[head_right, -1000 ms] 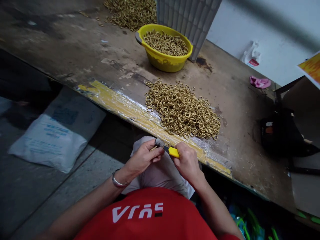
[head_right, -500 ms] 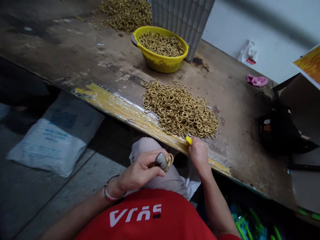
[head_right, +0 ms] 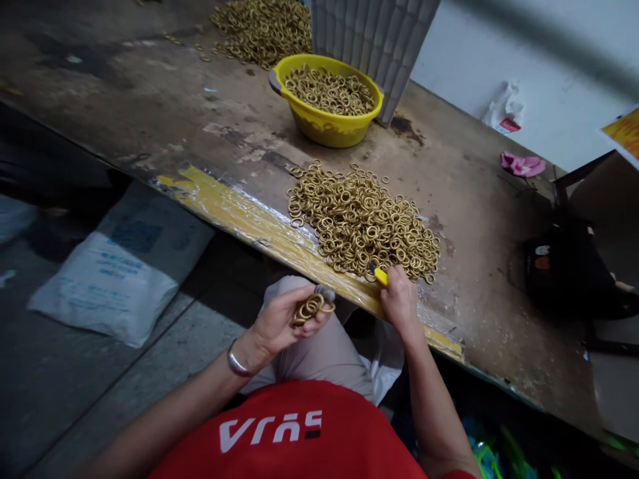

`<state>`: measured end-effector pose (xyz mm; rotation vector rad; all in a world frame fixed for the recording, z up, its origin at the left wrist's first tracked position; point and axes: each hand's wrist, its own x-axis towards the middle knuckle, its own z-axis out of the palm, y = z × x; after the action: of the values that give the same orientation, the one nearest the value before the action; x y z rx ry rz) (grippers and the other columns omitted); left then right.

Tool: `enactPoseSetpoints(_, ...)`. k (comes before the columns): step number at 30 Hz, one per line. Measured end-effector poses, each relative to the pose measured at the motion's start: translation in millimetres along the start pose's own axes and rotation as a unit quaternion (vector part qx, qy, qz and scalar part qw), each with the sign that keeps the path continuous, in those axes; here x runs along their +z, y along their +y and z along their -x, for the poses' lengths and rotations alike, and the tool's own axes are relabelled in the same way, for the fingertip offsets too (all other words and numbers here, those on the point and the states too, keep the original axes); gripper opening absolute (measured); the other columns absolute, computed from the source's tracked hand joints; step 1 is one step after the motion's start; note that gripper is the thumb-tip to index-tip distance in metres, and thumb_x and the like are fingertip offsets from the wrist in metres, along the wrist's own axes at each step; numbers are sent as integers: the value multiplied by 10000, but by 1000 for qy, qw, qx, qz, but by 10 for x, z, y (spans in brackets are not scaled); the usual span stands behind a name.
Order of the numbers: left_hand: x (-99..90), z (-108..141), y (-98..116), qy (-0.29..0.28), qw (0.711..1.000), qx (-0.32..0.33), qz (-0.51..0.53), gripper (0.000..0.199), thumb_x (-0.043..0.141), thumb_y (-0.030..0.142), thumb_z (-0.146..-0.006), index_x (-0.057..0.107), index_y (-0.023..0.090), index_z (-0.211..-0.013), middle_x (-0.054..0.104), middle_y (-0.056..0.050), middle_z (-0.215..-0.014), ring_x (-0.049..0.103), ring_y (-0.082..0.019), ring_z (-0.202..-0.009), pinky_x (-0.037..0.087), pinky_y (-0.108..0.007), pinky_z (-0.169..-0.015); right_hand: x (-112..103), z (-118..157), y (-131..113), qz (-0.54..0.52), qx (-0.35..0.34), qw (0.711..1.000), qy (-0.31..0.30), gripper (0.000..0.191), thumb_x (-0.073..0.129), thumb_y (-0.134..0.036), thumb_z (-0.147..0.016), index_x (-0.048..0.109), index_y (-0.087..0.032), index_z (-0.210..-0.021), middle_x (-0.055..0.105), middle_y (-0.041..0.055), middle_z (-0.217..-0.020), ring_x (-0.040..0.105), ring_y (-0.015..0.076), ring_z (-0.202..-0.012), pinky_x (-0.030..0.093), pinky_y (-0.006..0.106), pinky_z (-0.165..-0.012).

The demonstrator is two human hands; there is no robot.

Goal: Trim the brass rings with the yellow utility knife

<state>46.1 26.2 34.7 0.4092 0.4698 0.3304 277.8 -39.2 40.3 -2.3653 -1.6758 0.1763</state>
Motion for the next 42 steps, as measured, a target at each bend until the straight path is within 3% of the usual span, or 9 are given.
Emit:
enactPoseSetpoints(3,0,-65,-34,-7,999,-29,-12,433,689,524,-777,627,96,-769,659,-94,-694,486,-64,-440,136,-165,-335,-104,95,-54,-205,-30,978,-12,221,468,-292,-937,560,-189,-765,522,14,-742,494,160,-700,371,275,-665)
enactPoseSetpoints(8,87,-103,-69,16,998,20,-62,324,723,410,-796,592,139,-915,716,-96,-848,636,-111,-550,234,-139,-349,-300,247,-275,-435,-14,890,-139,350,542,-494,-928,570,-195,-748,443,-22,-635,388,121,-569,313,254,-535)
enactPoseSetpoints(11,146,-81,-50,20,995,29,-93,354,740,416,-776,601,135,-941,712,-79,-820,618,-99,-528,258,-137,-345,-324,270,-349,-485,-5,857,-177,325,593,-503,-904,612,-190,-817,449,-27,-617,375,110,-543,295,245,-503)
enactPoseSetpoints(22,164,-4,-68,-7,992,30,-122,294,790,314,-725,635,107,-867,699,-75,-828,522,-59,-518,303,-144,-373,-190,312,-450,-571,41,790,-219,326,598,-520,-894,581,-198,-853,447,-56,-541,338,89,-446,252,225,-432)
enactPoseSetpoints(24,188,7,-63,-20,992,23,-119,310,783,360,-735,627,111,-834,684,-65,-799,498,-53,-496,278,-145,-363,-215,324,-499,-558,37,802,-211,318,581,-510,-907,579,-197,-847,468,-48,-558,360,94,-465,277,227,-451)
enactPoseSetpoints(29,228,29,-59,12,989,40,-145,351,782,411,-716,620,113,-805,632,-28,-739,433,-38,-471,257,-151,-372,-290,386,-563,-375,-79,920,-78,274,493,-358,-964,590,-194,-767,559,18,-734,506,142,-681,393,261,-650)
enactPoseSetpoints(32,196,32,-84,40,974,91,-205,317,733,409,-754,620,121,-822,574,11,-645,420,-51,-479,274,-160,-395,-256,459,-539,-232,-121,964,-45,154,483,-190,-917,599,-196,-816,582,38,-787,533,165,-727,386,273,-670)
enactPoseSetpoints(36,175,49,-85,53,939,143,-309,227,660,361,-812,596,143,-800,518,44,-577,398,-63,-477,304,-178,-433,-203,521,-521,-109,-114,987,-43,192,473,-43,-792,584,-189,-845,577,41,-794,533,176,-712,364,273,-642)
enactPoseSetpoints(42,276,94,11,56,897,180,-399,145,619,299,-817,604,157,-791,499,47,-597,427,-86,-533,350,-200,-504,-246,520,-523,-43,-118,991,-49,193,472,-41,-785,577,-188,-854,586,40,-818,530,163,-687,347,258,-618)
